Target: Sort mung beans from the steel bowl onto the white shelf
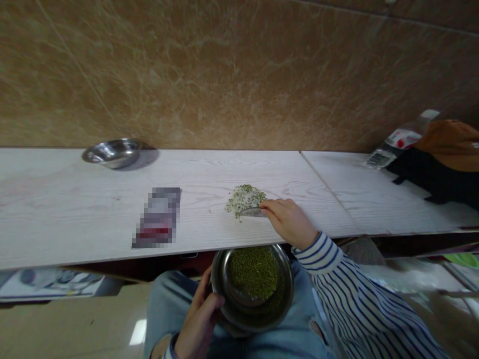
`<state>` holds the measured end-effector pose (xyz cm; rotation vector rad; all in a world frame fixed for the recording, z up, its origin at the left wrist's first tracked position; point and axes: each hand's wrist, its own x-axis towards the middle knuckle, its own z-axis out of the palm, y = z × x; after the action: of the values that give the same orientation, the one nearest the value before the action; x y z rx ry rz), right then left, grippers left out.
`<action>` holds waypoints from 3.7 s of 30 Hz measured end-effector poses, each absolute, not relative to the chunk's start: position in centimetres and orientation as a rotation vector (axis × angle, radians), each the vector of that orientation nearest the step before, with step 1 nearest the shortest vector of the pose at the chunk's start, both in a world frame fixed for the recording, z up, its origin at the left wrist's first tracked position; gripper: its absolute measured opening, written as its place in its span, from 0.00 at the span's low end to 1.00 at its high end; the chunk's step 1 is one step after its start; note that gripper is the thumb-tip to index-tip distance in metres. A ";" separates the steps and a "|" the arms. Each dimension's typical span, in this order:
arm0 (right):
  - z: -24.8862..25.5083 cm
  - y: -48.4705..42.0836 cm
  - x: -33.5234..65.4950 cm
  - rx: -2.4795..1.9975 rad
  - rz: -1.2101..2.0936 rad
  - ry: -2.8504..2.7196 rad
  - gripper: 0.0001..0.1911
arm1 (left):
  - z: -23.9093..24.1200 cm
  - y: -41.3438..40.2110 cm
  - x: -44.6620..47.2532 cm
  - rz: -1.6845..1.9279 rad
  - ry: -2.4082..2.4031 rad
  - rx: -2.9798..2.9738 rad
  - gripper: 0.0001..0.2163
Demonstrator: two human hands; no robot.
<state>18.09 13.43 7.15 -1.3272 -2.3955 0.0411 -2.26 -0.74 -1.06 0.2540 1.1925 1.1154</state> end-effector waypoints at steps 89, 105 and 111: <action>6.2 7.3 22.8 -1.310 -0.183 -2.312 0.09 | -0.2 -1.3 -1.8 1.167 1.188 0.248 0.31; 6.4 5.6 21.9 -1.327 -0.177 -2.335 0.09 | -0.3 -1.2 -1.5 1.172 1.191 0.261 0.30; 6.7 4.5 21.1 -1.343 -0.116 -2.327 0.10 | -0.3 -1.1 -1.2 1.161 1.176 0.266 0.30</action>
<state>21.10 4.47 6.69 -1.3435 -2.3269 -0.1157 -1.15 -1.13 -0.34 0.2663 1.1763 1.1611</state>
